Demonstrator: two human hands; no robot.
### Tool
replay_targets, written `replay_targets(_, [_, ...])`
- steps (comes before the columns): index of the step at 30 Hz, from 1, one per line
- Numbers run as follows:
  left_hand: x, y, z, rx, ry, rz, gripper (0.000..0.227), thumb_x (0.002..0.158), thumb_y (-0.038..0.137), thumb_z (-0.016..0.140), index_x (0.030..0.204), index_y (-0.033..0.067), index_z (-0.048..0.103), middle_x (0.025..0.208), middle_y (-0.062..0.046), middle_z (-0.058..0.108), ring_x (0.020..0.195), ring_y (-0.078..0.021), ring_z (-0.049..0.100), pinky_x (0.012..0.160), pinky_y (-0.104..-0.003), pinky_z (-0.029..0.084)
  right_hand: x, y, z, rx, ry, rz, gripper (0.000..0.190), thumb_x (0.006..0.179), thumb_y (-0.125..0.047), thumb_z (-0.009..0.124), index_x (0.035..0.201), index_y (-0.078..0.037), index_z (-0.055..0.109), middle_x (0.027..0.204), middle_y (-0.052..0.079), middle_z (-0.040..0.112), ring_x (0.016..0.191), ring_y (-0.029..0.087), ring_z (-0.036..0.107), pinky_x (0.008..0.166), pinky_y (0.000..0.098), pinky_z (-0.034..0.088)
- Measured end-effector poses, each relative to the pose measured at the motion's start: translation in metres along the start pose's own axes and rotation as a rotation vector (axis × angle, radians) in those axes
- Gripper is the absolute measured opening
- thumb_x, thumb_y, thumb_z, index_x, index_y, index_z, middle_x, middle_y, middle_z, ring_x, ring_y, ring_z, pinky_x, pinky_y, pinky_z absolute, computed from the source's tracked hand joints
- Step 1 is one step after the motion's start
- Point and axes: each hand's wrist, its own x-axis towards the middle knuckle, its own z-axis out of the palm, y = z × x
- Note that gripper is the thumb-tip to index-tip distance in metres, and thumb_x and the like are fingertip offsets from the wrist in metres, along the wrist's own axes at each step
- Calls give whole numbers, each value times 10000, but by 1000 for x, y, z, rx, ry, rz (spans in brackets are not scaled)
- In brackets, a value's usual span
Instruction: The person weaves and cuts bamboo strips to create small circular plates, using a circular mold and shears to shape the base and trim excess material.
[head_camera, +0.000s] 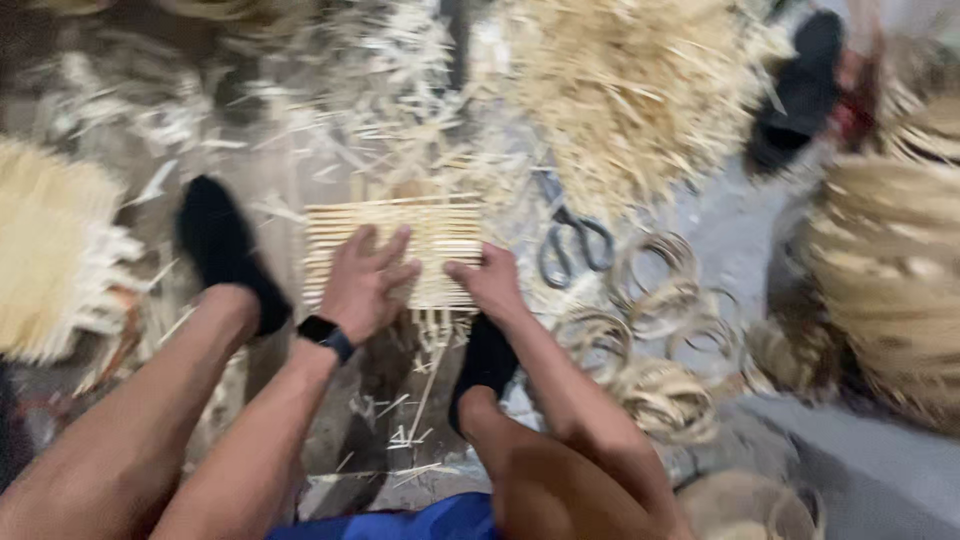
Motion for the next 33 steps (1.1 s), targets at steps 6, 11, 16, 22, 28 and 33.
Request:
replay_targets(6, [4,5,-9,92,-113,-41,619,571,276,885,1178,254,765,1529,-23,519,1346,-424,415,1055,-551,398,6,46,-63,-83,351,-142,260,844,-94,796,1085,-26,725,877,27,746,787,119,703,730,280,579])
replay_targets(11, [9,15,-15,195,-183,-81,591,621,306,866,1201,309,754,1575,12,481,1383,-377,404,1046,-505,416,-46,82,-230,-554,1000,-289,275,803,-12,601,1045,-70,717,1040,125,662,954,261,662,874,362,543])
replay_targets(16, [13,21,-21,214,-222,-66,690,582,354,879,1248,284,713,1577,-54,428,1378,-372,394,1083,-514,373,-95,87,-302,-986,787,-127,279,741,-49,741,1017,-79,726,980,175,645,970,407,609,884,482,488])
replay_targets(22, [18,28,-23,287,-321,-96,665,673,407,860,1308,295,698,1568,-58,403,1416,-337,360,1110,-501,314,-80,106,-337,-1110,706,-225,174,795,-97,732,969,-108,729,1003,157,686,1018,399,618,891,493,504])
replay_targets(28, [27,37,-44,105,52,-76,596,677,505,819,1168,173,762,1447,-154,540,1342,-378,447,1077,-517,390,-95,13,-335,-1090,366,-262,306,758,-93,736,1047,-49,647,1036,158,668,1000,400,629,825,472,511])
replay_targets(33, [63,103,-56,-815,124,-209,377,898,404,714,1134,119,783,1219,-119,741,1080,-264,701,841,-377,579,-102,-150,-220,-835,68,-731,209,929,-16,627,1132,-63,645,1073,127,635,981,338,640,825,414,541])
